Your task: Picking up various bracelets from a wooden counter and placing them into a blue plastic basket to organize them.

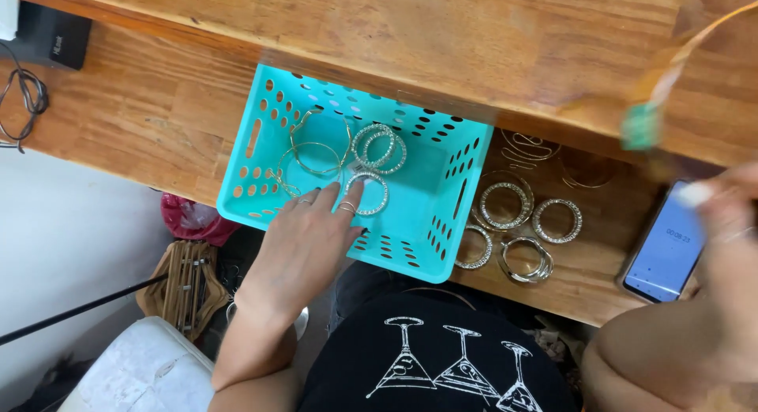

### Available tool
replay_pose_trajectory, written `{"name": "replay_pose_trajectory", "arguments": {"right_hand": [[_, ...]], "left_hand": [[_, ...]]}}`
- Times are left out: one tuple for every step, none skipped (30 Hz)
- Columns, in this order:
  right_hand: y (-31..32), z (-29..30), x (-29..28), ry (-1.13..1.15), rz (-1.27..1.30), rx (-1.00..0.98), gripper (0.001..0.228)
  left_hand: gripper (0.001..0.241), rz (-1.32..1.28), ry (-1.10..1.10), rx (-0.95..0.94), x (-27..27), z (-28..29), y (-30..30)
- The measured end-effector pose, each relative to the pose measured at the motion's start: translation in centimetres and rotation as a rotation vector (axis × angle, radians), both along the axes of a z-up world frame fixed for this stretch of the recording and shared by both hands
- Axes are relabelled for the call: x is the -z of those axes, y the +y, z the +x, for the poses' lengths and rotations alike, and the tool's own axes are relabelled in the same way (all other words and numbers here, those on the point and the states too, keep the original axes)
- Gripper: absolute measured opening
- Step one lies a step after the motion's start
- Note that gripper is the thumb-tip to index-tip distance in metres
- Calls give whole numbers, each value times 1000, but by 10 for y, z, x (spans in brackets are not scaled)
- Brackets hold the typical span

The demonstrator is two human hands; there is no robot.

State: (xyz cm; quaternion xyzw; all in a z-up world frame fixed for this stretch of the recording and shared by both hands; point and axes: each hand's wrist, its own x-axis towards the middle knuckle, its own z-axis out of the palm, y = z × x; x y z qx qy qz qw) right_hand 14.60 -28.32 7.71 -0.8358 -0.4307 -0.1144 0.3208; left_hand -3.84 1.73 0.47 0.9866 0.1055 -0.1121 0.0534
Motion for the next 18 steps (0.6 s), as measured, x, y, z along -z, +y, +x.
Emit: {"name": "replay_pose_trajectory", "arguments": {"right_hand": [[13,-6,1,-4,-9,-10,17],[27,-14,2,-12,-19,-16,18],[45,-17,9,-12,-20,-15,18],[64,-20,15,-56,-141,-131,19],[82,-23,22,-99,-261,-246,44],[94,-22,38,-100,-262,-250,44],[105,-22,54,-155,-422,-237,41],[118,-21,71,-211,-578,-227,43],[126,-20,85,-213,-577,-235,43],[134,-20,100,-308,-718,-185,39],[143,-19,115,-405,-857,-131,36],[149,-17,128,-405,-858,-135,36],[154,-14,141,-427,-865,-125,13],[160,-11,155,-449,-873,-109,12],[160,-8,152,-449,-875,-107,12],[160,-5,150,-463,-858,-98,11],[161,-2,147,-478,-841,-88,10],[158,-1,148,-480,-841,-88,10]], "left_hand": [[59,66,-59,-2,2,-4,5],[64,133,-122,1,5,-6,10],[64,131,-122,2,-1,-5,13],[64,186,-140,-10,-7,-4,17],[64,240,-158,-23,-13,-3,20],[64,239,-159,-26,-23,1,24],[63,315,-214,30,-33,6,29],[61,394,-266,82,-44,9,34],[61,396,-264,74,-49,17,40],[56,399,-319,93,-54,24,45],[51,403,-374,112,-59,31,51],[51,402,-371,109,-61,40,55],[42,378,-424,114,-63,48,59],[34,353,-480,124,-64,59,63],[34,352,-481,125,-70,69,64],[37,194,-554,127,-76,78,65],[42,36,-624,129,-82,87,67],[42,37,-626,128,-79,95,69]]}}
